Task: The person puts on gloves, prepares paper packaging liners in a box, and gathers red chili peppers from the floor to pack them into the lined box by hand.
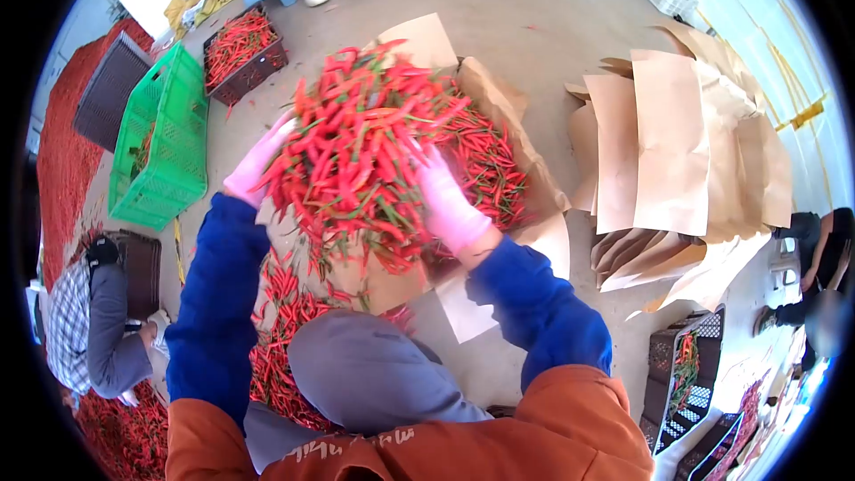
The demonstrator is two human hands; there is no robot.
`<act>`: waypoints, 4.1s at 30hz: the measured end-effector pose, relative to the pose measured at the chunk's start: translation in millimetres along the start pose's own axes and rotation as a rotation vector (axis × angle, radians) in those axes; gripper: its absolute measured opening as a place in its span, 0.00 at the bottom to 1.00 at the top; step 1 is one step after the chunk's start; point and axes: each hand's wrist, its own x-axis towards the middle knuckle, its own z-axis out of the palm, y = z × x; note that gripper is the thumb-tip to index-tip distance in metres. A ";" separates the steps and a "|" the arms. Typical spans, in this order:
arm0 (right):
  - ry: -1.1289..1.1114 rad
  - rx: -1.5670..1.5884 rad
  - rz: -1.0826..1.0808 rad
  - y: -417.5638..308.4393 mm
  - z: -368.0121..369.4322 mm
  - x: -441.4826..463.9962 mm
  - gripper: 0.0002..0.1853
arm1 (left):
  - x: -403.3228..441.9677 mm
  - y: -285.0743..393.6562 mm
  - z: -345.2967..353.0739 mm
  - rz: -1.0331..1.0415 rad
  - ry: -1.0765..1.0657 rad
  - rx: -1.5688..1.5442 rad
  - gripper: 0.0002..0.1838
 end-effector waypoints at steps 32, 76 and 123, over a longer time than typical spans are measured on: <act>0.625 -1.781 -0.356 -57.4 -132.9 -2.2 0.39 | 113.4 -175.8 92.5 -0.131 0.262 1.120 0.36; 0.483 -2.196 -0.354 -108.0 -88.6 262.5 0.08 | 165.9 -127.2 75.7 -0.176 0.418 1.369 0.37; 0.162 -1.954 -0.078 -116.0 -175.0 306.6 0.18 | 185.5 -182.3 64.1 -0.346 0.175 1.471 0.41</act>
